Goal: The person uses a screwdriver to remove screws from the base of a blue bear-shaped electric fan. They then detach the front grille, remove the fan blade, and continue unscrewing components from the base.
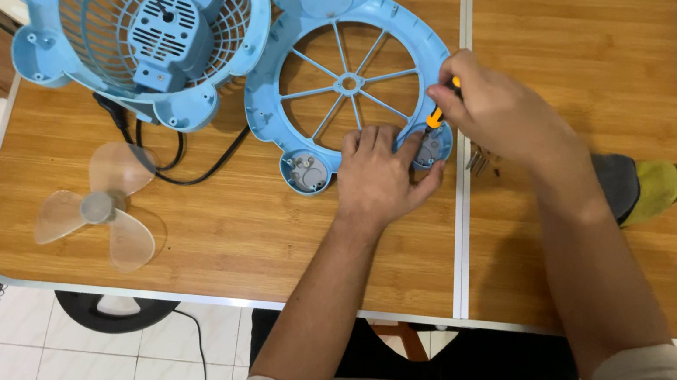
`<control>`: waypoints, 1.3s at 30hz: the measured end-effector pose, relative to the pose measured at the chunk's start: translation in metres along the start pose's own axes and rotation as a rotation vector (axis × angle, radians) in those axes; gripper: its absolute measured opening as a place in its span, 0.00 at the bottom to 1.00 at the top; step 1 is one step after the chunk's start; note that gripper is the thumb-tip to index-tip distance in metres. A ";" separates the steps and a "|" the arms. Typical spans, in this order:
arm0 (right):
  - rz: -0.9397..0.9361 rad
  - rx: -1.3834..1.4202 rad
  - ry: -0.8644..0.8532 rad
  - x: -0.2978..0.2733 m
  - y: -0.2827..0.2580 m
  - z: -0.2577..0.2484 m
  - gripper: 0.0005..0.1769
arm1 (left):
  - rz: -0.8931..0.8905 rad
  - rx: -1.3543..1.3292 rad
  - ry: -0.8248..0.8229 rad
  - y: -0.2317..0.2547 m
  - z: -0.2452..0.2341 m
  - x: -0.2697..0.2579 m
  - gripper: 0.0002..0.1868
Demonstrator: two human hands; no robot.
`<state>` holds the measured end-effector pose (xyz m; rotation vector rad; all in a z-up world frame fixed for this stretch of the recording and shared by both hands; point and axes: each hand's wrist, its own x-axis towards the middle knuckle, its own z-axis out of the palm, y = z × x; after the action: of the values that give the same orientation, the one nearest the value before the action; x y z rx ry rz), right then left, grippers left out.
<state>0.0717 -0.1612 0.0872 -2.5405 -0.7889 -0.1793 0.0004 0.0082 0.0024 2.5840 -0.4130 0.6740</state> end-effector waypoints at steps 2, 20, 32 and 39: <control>-0.029 -0.004 -0.022 -0.004 0.004 0.002 0.13 | -0.001 -0.006 0.011 0.000 0.000 -0.001 0.26; -0.198 0.165 -0.044 -0.005 0.001 -0.022 0.21 | -0.056 -0.058 0.000 -0.002 0.000 0.003 0.32; -0.102 0.191 0.149 -0.009 -0.017 -0.002 0.09 | 0.065 -0.282 -0.166 -0.016 -0.017 0.057 0.38; -0.030 0.292 0.465 -0.019 -0.007 0.028 0.20 | -0.060 -1.321 -0.433 -0.048 -0.016 0.073 0.26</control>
<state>0.0519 -0.1520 0.0606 -2.0954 -0.6152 -0.5937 0.0734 0.0444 0.0369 1.4114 -0.6219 -0.2132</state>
